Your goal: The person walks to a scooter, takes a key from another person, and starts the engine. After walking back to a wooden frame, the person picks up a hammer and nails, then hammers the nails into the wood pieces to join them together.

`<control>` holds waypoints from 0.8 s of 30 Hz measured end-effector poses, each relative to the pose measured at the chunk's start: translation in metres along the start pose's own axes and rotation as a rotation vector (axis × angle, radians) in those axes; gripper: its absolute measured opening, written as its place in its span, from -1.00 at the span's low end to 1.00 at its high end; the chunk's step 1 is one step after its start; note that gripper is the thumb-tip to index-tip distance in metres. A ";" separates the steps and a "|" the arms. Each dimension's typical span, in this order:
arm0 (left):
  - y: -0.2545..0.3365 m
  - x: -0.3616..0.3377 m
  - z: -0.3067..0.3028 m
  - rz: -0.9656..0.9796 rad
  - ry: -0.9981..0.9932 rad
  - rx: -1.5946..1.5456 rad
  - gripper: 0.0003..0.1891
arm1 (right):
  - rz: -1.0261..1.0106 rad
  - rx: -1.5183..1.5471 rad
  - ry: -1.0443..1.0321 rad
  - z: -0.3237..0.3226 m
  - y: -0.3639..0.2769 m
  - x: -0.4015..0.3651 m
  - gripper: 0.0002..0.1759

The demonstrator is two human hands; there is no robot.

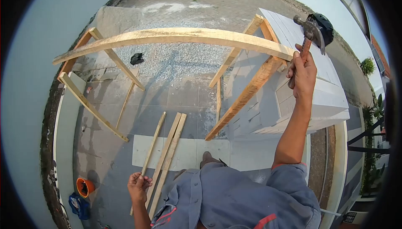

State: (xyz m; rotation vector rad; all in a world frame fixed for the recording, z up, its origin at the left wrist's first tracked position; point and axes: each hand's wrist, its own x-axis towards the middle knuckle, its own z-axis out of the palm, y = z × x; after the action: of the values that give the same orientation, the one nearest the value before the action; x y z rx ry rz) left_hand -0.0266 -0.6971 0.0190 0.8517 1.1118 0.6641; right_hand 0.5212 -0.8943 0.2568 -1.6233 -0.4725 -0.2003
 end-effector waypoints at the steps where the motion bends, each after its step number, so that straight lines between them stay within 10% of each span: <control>1: -0.002 0.002 -0.009 0.003 -0.019 0.007 -0.95 | 0.029 0.076 -0.018 0.007 0.006 -0.018 -0.65; 8: 0.024 0.004 -0.078 0.003 -0.062 0.180 -0.89 | 0.289 0.057 -0.143 0.072 0.114 -0.207 -0.85; 12: 0.037 0.009 -0.102 0.008 -0.041 0.274 -0.91 | 0.782 -0.212 -0.404 0.104 0.182 -0.323 -0.76; 16: 0.057 0.021 -0.099 0.035 -0.138 0.263 -0.89 | 0.662 -0.422 -0.628 0.104 0.247 -0.406 -0.79; 24: 0.161 0.005 0.055 0.077 -1.031 -0.282 -0.83 | 0.730 -0.296 -0.800 0.148 0.249 -0.376 -0.80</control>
State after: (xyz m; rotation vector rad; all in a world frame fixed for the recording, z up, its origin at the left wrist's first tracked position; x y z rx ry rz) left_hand 0.0201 -0.6224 0.1640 0.8274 0.0544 0.3362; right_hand 0.2655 -0.8286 -0.1373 -2.0287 -0.4181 0.9978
